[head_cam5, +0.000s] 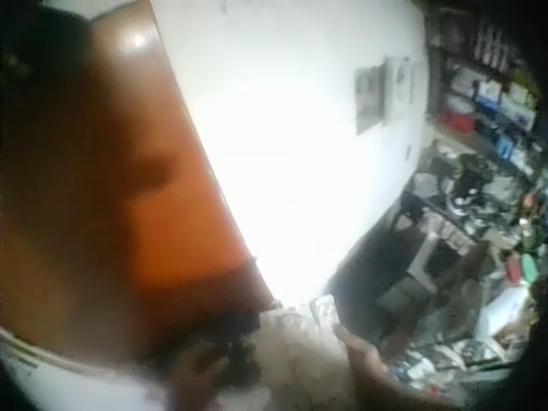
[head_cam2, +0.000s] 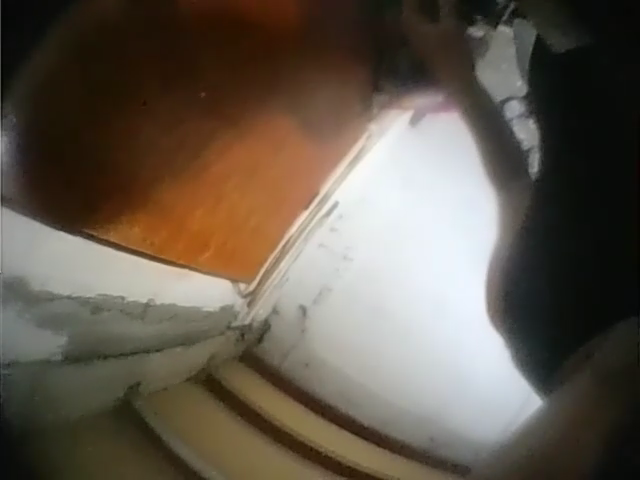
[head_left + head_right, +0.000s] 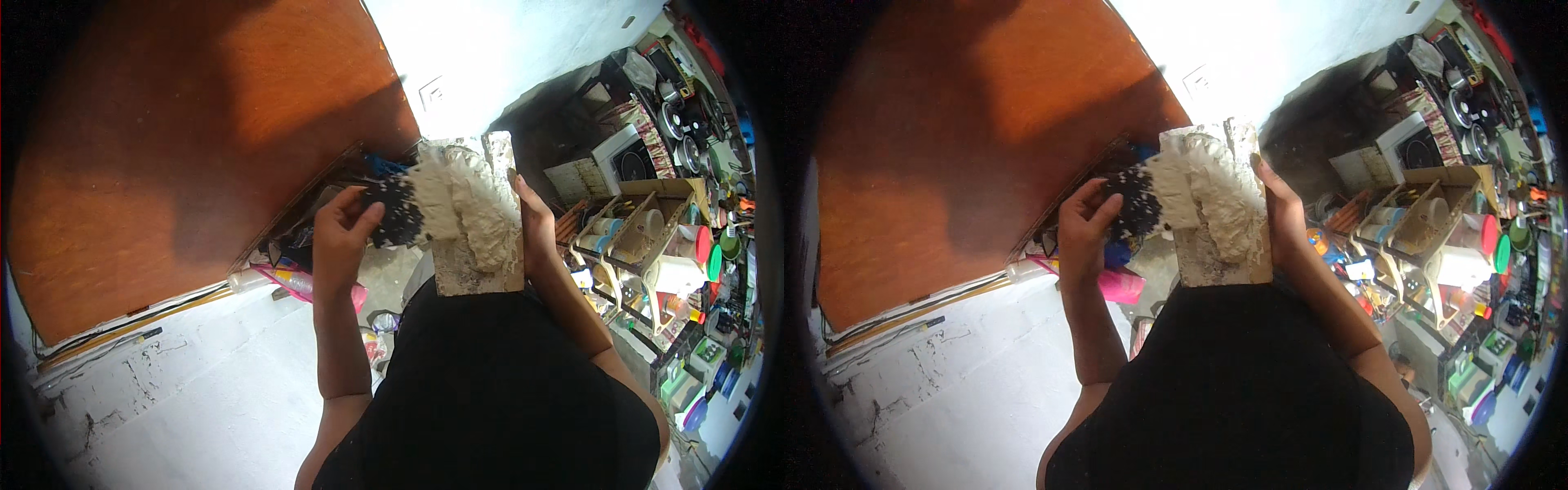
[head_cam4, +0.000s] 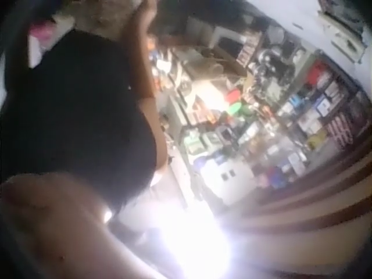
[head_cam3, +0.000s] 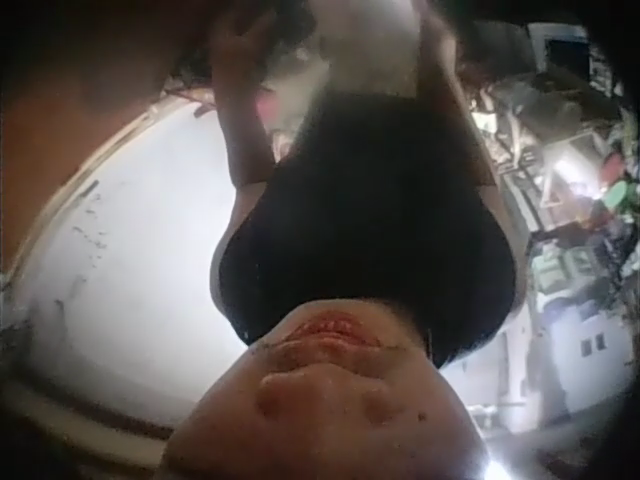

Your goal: Plastering or patching a damaged section of a wall using a putty knife and joint compound.

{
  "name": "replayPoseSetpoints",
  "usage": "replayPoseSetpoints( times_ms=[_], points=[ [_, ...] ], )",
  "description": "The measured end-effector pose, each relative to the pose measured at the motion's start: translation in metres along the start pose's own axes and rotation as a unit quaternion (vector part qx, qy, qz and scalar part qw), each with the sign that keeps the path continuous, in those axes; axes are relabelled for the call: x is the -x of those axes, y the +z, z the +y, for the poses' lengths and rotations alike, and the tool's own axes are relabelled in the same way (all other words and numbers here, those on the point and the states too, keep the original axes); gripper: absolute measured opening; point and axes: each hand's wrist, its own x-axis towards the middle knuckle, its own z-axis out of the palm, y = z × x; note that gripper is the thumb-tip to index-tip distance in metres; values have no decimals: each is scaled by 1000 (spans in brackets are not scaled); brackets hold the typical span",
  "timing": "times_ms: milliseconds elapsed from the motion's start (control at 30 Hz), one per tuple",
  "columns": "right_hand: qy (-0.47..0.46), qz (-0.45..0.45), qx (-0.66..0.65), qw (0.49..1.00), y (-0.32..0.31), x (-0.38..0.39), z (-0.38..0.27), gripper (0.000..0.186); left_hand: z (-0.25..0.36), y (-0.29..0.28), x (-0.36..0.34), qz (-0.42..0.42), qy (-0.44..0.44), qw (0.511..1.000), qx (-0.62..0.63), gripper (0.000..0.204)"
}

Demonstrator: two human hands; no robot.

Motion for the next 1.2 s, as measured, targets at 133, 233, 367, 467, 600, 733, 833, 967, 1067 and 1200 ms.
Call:
replayPoseSetpoints(
  times_ms=[133,233,367,467,600,733,833,967,1067,1200],
  points=[
    [1,8,7,1000,0,-1,1,64,-1,0,-1,-11,-4,999,42,18],
    [2,20,29,999,-1,1,-1,66,-1,-1,-2,-16,10,997,75,16],
    [-8,37,29,999,-1,1,0,64,11,-4,2,11,22,999,32,16],
    [-5,4,18,1000,-6,-1,1,62,9,0,5,-29,10,1000,0,17],
    [14,-37,-7,999,-8,0,1,60,15,-7,7,47,36,997,41,17],
    [26,-49,-12,998,-6,1,1,60,7,-1,7,7,16,1000,-7,16],
    [12,-6,23,1000,-7,2,2,61,10,-9,7,17,24,999,30,15],
    [-2,-23,29,999,-3,4,4,62,7,0,7,-5,25,999,23,14],
    [-3,-3,38,999,0,9,4,63,0,-10,4,20,24,998,60,15],
    [-9,-6,30,999,-11,4,8,63,11,-10,5,23,36,999,33,17]
  ],
)
